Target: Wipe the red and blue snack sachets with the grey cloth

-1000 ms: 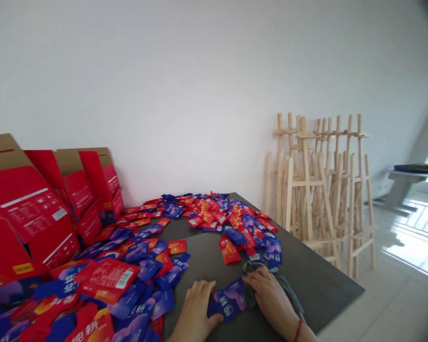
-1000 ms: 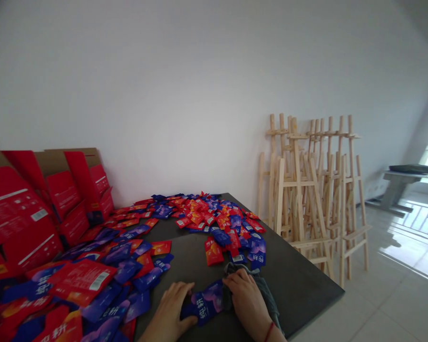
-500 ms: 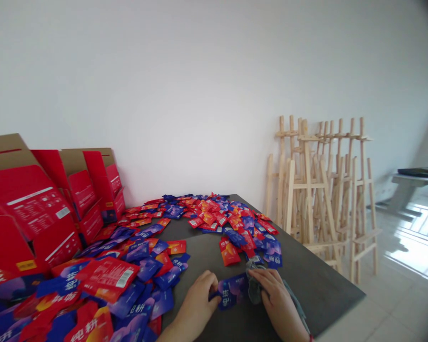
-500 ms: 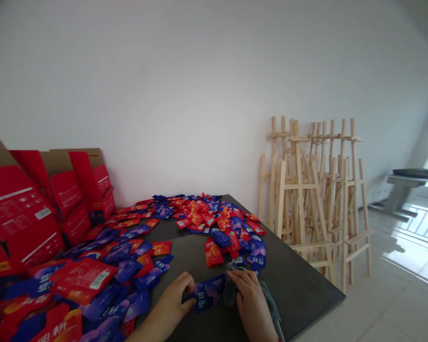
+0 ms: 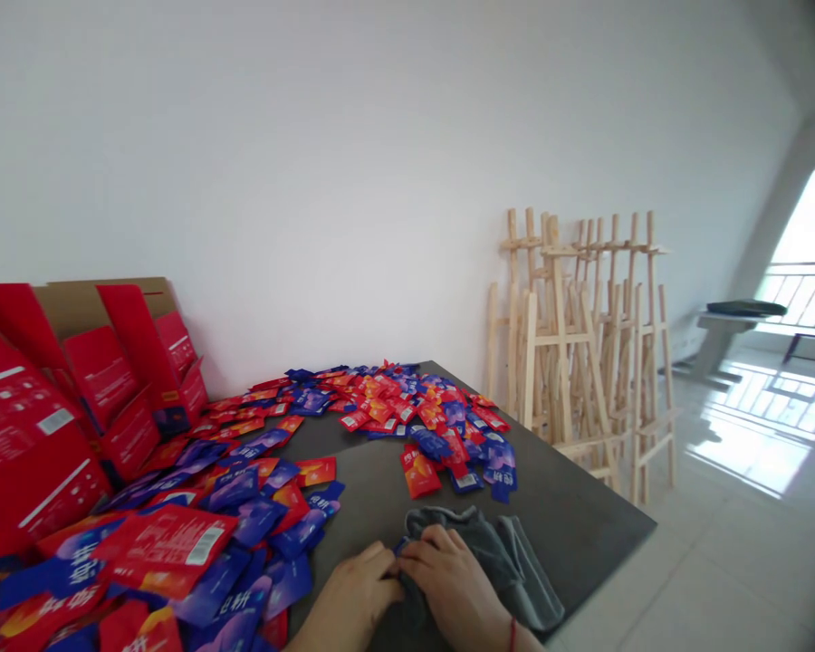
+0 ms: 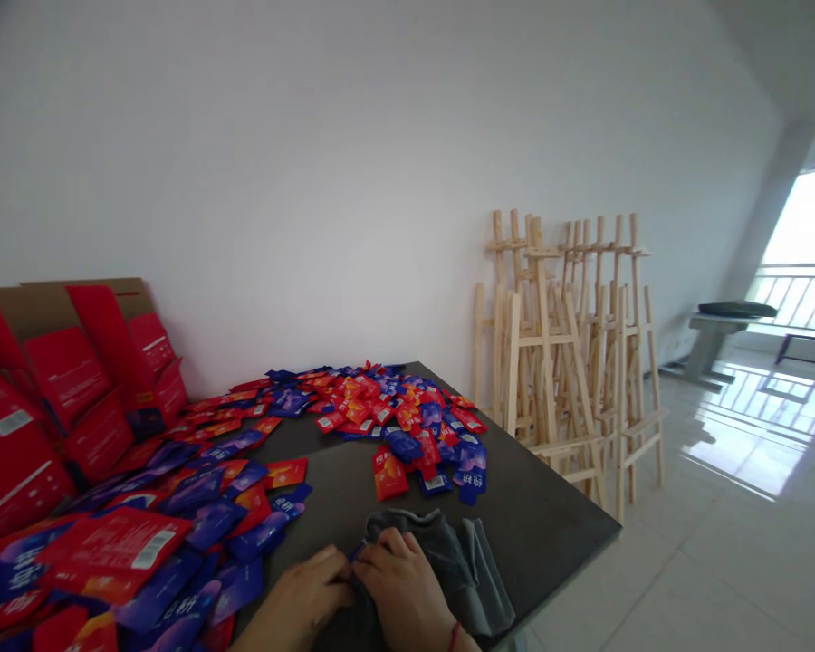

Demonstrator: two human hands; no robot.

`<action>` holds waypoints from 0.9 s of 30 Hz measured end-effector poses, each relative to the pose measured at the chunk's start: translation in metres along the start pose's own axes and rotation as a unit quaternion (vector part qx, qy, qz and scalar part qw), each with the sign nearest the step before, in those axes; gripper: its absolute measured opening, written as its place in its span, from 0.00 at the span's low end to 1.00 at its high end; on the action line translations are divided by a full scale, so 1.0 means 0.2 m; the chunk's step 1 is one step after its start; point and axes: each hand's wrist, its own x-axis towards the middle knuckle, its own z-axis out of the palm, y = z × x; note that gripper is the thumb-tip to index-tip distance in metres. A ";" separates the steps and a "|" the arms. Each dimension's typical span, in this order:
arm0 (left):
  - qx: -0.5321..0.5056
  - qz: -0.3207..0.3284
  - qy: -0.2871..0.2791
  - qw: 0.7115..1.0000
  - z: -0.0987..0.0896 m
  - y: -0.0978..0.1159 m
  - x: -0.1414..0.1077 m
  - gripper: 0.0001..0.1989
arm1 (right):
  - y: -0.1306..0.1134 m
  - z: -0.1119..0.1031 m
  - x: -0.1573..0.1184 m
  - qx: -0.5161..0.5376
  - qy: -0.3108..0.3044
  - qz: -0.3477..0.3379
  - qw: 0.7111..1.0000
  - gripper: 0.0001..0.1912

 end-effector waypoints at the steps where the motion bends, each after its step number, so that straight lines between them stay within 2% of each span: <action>1: -0.002 -0.010 -0.004 1.000 -0.01 0.00 0.00 0.11 | 0.01 0.02 0.00 -0.018 0.000 -0.005 1.000 0.17; 5: -0.022 -0.063 -0.034 0.997 -0.04 0.00 0.00 0.17 | 0.10 0.01 -0.04 -0.041 0.020 0.036 0.998 0.17; 10: -0.041 -0.122 -0.074 0.989 -0.10 0.02 -0.01 0.20 | 0.26 -0.08 -0.10 -0.048 0.006 0.110 0.993 0.22; 13: -0.026 -0.125 -0.089 0.988 -0.13 0.03 -0.01 0.19 | 0.27 -0.13 -0.09 -0.059 0.017 0.148 0.987 0.23; 15: -0.017 -0.116 -0.098 0.988 -0.14 0.03 -0.01 0.17 | 0.23 -0.15 -0.07 -0.051 0.031 0.140 0.988 0.26; 18: -0.008 -0.106 -0.093 0.990 -0.13 0.02 -0.01 0.14 | 0.10 -0.13 0.00 -0.009 0.029 0.073 0.997 0.27; 22: 0.015 -0.103 -0.073 0.992 -0.08 0.00 0.00 0.13 | -0.03 -0.02 0.10 0.012 -0.021 -0.015 1.000 0.16; 25: 0.020 -0.098 -0.071 0.993 -0.06 -0.01 0.00 0.13 | -0.02 0.03 0.14 -0.011 -0.035 -0.017 0.999 0.12; 27: 0.017 -0.095 -0.073 0.993 -0.07 -0.01 -0.01 0.14 | 0.03 0.03 0.14 -0.022 -0.028 0.004 0.999 0.13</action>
